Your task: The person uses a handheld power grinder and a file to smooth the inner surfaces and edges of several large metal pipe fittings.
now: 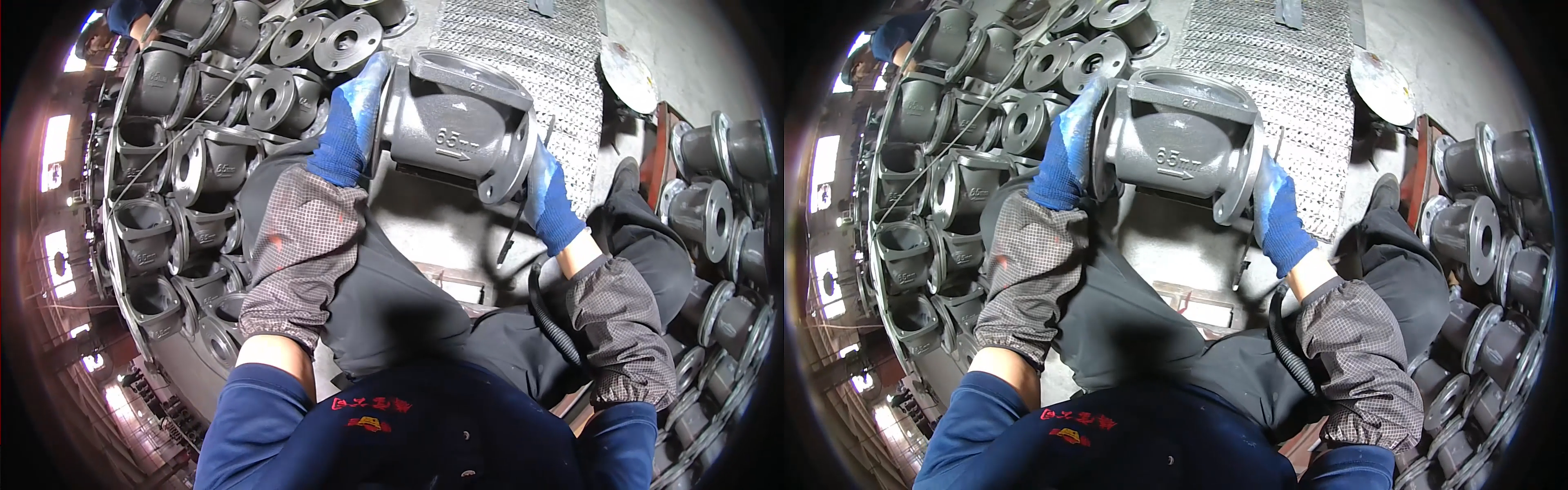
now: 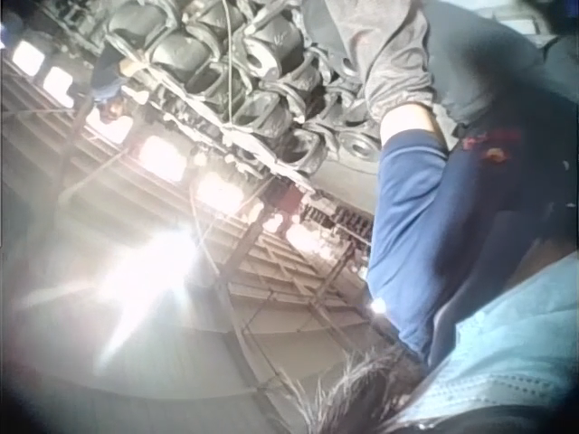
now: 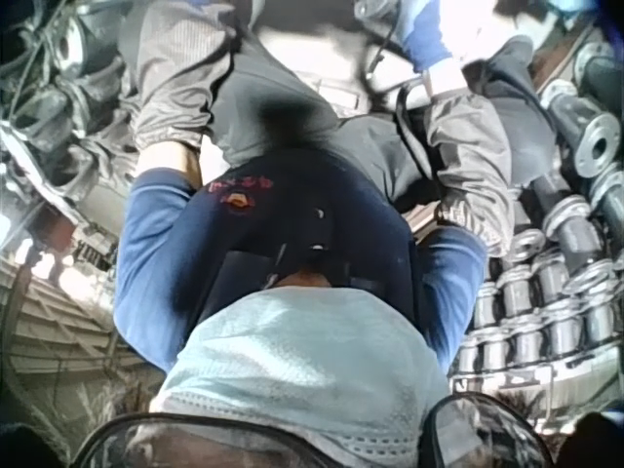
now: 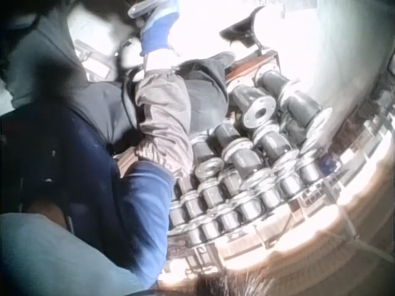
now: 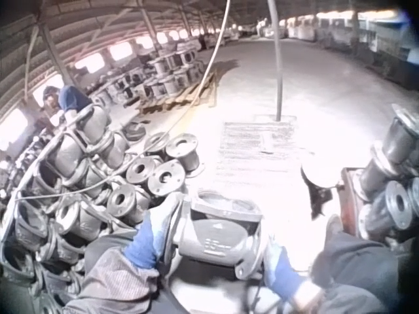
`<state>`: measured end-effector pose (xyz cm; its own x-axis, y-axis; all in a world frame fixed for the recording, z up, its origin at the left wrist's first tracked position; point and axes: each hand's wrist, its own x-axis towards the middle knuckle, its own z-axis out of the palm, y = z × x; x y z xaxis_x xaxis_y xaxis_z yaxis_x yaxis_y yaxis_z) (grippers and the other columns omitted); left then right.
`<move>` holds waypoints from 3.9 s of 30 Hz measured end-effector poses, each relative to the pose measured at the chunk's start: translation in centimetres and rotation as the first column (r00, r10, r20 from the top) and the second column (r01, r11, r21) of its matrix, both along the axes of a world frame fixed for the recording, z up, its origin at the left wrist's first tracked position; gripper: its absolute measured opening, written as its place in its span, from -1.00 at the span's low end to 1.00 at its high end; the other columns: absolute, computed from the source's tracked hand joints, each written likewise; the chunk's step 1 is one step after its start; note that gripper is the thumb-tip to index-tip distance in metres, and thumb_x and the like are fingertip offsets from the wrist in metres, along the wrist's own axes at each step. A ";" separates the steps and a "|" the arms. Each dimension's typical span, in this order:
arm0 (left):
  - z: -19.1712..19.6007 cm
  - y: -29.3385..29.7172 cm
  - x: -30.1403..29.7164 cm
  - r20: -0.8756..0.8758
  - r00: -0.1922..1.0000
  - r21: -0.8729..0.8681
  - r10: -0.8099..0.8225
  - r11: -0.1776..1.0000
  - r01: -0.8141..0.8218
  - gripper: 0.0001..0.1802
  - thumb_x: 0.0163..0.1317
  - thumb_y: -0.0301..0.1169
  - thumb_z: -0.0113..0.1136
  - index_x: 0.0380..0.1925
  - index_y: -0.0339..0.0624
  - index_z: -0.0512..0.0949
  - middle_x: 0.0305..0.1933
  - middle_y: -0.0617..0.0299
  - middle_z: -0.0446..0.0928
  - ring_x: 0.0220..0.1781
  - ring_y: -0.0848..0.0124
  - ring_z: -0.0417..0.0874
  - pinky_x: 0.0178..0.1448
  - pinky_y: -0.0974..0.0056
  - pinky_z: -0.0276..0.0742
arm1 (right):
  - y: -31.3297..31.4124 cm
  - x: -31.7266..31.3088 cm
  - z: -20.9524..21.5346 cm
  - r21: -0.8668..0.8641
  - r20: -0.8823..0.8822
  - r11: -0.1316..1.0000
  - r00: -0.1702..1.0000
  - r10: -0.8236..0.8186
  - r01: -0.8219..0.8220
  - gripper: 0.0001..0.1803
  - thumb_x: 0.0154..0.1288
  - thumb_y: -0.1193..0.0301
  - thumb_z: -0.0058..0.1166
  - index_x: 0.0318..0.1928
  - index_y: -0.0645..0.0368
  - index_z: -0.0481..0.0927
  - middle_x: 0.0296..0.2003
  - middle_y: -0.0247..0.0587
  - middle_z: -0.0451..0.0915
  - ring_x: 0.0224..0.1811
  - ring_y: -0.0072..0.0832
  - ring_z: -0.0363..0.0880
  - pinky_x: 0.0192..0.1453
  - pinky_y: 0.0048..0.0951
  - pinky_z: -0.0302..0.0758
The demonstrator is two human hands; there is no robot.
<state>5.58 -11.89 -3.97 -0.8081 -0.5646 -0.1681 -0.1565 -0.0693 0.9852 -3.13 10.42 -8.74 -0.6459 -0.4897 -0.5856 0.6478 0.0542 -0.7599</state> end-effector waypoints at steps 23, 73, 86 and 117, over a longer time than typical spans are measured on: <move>-0.9 3.2 -0.3 -0.171 0.934 -0.640 -0.314 0.756 0.137 -0.47 0.18 -0.55 0.06 0.19 -0.45 0.27 0.16 -0.25 0.38 0.24 0.00 0.42 0.33 0.16 0.29 | 1.7 -5.3 -4.9 -0.101 -0.222 0.974 0.949 -0.222 0.204 -0.51 0.36 0.09 -0.15 0.03 0.24 0.50 -0.10 -0.16 0.55 -0.12 -0.47 0.48 -0.07 -0.41 0.46; -6.1 5.7 -1.4 -0.102 0.984 0.488 0.145 0.870 -0.078 -0.21 0.26 0.08 -0.02 0.34 -0.14 0.05 0.12 -0.16 0.38 0.01 0.05 0.58 -0.03 0.00 0.60 | 2.0 -5.9 0.5 0.129 -0.408 0.985 0.911 -0.055 0.117 -0.58 0.42 0.28 -0.20 0.13 0.31 0.39 -0.14 -0.14 0.57 -0.12 -0.53 0.53 -0.07 -0.50 0.47; -5.6 5.6 -0.4 -0.110 0.994 0.536 0.004 0.842 0.056 -0.38 0.34 0.08 -0.14 0.26 -0.03 0.21 0.08 0.04 0.44 0.03 0.19 0.57 -0.06 0.03 0.62 | 5.5 6.1 10.4 0.193 -0.139 0.866 0.860 0.490 -0.462 -0.50 0.44 0.09 -0.31 -0.02 0.23 0.54 -0.48 -0.26 0.66 -0.71 -0.75 0.37 -0.68 -0.72 0.16; -7.3 6.7 0.1 -0.180 0.980 0.559 0.088 0.829 0.028 -0.30 0.28 0.03 0.00 0.28 -0.14 0.16 0.07 0.07 0.36 0.06 0.31 0.45 0.08 0.23 0.45 | -1.1 11.7 -1.1 0.135 -0.683 0.979 0.730 -0.020 0.152 -0.63 0.20 0.64 0.03 0.06 0.31 0.52 0.00 -0.07 0.57 0.03 -0.43 0.55 0.10 -0.49 0.48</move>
<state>5.64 -5.21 -11.28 -0.8408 -0.4462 -0.3066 0.0398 -0.6158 0.7869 8.54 9.31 -9.84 -0.9363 -0.3482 -0.0452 -0.0249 0.1941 -0.9807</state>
